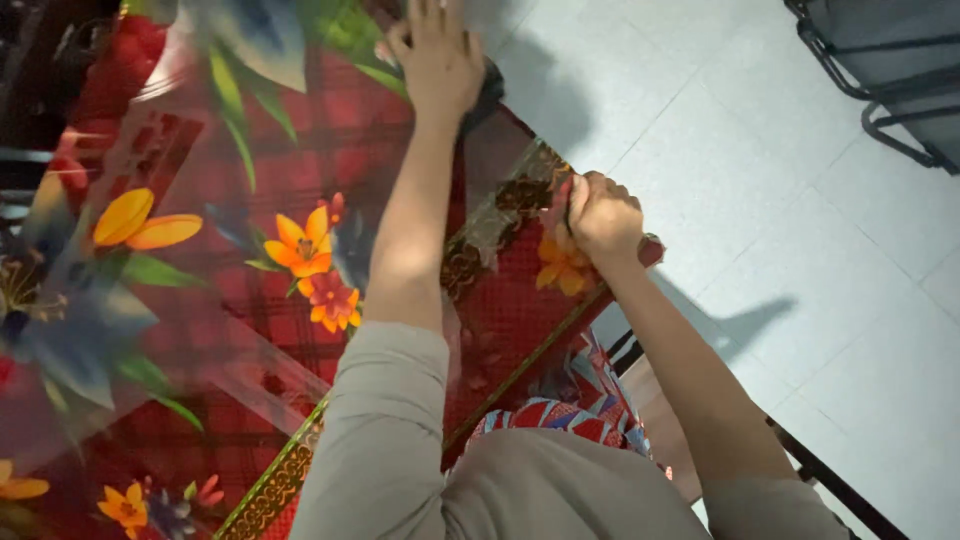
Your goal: Wiping down a floral-patterned table with a cleaning cloth.
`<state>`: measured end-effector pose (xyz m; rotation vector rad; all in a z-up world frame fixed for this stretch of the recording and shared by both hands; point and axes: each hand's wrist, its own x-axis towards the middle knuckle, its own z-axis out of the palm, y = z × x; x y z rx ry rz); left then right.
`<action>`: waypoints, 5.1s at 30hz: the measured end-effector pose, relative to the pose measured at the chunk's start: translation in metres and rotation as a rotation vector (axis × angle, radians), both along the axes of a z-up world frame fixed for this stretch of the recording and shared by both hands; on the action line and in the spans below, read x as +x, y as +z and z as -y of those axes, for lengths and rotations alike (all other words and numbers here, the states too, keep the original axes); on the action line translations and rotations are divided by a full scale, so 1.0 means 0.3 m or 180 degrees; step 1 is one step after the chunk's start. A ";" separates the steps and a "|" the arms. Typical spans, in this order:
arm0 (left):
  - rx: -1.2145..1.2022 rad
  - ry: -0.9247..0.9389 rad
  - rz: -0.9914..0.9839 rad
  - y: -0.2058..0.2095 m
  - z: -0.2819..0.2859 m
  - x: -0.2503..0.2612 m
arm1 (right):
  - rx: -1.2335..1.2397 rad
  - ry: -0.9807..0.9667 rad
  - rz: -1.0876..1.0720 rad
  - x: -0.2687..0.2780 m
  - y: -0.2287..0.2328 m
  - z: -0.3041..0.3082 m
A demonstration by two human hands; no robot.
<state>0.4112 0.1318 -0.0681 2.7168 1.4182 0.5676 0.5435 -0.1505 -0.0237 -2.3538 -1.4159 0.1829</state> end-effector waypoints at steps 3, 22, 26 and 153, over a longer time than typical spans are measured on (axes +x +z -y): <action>-0.0396 0.0131 -0.0158 0.016 -0.027 0.021 | 0.0037 0.0051 0.0046 0.007 -0.004 0.009; -0.0345 0.0046 0.0050 0.233 0.846 -0.211 | -0.0540 0.0109 -0.0150 0.005 -0.007 -0.001; -0.0838 -0.0080 -0.0059 0.241 1.068 -0.425 | -0.0590 0.0040 -0.0151 0.008 -0.038 0.004; -0.0315 0.1885 0.0015 0.170 0.460 -0.721 | -0.0407 0.0183 0.0108 0.001 -0.025 0.008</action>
